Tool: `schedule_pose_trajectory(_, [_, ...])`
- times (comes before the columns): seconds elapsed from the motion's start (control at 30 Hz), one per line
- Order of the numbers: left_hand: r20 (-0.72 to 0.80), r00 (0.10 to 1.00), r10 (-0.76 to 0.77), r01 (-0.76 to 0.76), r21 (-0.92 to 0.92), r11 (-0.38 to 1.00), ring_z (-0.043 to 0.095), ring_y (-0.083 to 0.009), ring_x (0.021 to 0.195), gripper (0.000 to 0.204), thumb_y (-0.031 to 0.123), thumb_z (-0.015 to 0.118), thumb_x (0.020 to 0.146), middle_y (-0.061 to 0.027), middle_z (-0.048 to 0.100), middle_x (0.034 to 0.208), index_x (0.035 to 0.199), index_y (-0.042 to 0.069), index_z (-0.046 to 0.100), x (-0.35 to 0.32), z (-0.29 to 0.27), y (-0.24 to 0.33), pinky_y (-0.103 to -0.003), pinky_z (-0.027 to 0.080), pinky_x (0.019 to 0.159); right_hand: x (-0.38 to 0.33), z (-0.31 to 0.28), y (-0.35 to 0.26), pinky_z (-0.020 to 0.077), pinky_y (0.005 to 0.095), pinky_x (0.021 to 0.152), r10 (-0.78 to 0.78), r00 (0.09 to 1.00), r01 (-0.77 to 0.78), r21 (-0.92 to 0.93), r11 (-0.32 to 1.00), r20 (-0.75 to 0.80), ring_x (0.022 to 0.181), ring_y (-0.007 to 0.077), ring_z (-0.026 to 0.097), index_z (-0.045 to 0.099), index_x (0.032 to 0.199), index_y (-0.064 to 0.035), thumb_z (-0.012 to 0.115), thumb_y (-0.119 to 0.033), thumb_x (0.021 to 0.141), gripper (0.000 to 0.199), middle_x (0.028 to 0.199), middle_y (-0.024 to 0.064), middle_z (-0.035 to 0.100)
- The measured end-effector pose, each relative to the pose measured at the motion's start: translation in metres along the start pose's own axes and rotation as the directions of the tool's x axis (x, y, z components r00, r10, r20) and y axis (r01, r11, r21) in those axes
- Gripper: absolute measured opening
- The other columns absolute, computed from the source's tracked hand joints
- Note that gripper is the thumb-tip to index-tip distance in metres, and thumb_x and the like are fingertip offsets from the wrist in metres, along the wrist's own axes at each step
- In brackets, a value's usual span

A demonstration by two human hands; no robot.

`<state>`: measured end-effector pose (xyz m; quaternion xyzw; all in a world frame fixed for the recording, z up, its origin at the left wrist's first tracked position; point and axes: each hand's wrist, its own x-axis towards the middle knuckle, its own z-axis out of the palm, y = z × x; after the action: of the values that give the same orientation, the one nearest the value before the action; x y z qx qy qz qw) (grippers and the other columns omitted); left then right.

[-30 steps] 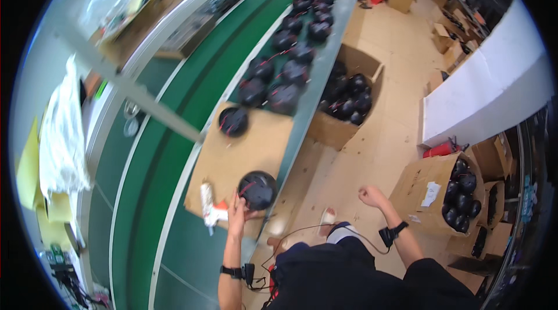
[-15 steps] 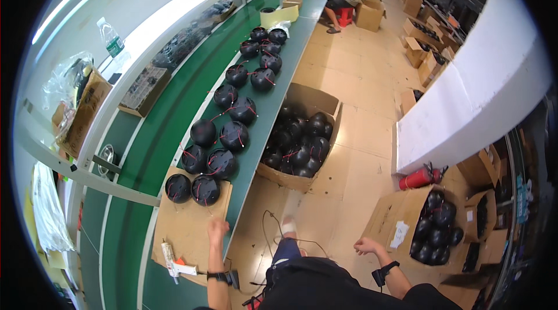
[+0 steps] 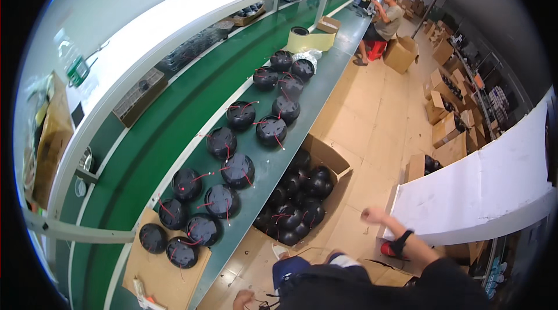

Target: Applying hot glue to the internal seam or component of black plastic spherical housings on a factory assembly line.

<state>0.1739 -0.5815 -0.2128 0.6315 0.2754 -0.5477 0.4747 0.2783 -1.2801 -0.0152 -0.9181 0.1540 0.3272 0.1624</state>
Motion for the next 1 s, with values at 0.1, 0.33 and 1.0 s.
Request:
schedule_pose_trajectory(0.1, [-0.037,0.983,0.178,-0.175,0.073,0.982,0.073,-0.0195,0.082,0.027,0.026,0.075,0.092,-0.0107,0.076,0.094,0.103,0.001,0.074,0.009,0.018,0.117,-0.037,0.061,0.074,0.088,-0.101,0.042,0.0599,0.0434,0.079,-0.028,0.994,0.009,-0.168,0.986,-0.107,0.084,0.0316,0.075,0.076,0.111,-0.009,0.071,-0.04,0.084,0.041,0.089,0.0158,0.077])
schedule_pose_trajectory(0.33, [-0.057,0.899,0.435,-0.352,0.497,0.793,0.072,-0.0164,0.082,0.019,0.02,0.076,0.091,-0.0105,0.076,0.095,0.091,0.001,0.075,-0.106,0.1,0.355,-0.032,0.059,0.074,0.366,-0.357,-0.006,0.0389,0.0519,0.117,-0.261,0.895,0.27,-0.027,0.962,-0.363,0.141,0.0485,0.041,0.022,0.16,-0.0048,0.085,-0.058,0.072,0.122,0.153,0.0337,0.039])
schedule_pose_trajectory(1.0, [-0.678,0.361,0.64,-0.052,0.67,0.74,0.054,-0.0551,0.123,0.128,0.06,0.088,0.06,-0.033,0.035,0.151,0.162,0.023,0.02,0.085,0.287,0.97,-0.057,0.046,0.104,0.494,-0.429,-0.049,0.0464,0.0501,0.106,-0.513,0.405,0.75,-0.046,0.66,-0.757,0.126,0.047,0.052,0.042,0.149,-0.008,0.093,-0.032,0.061,0.104,0.142,0.0265,0.045])
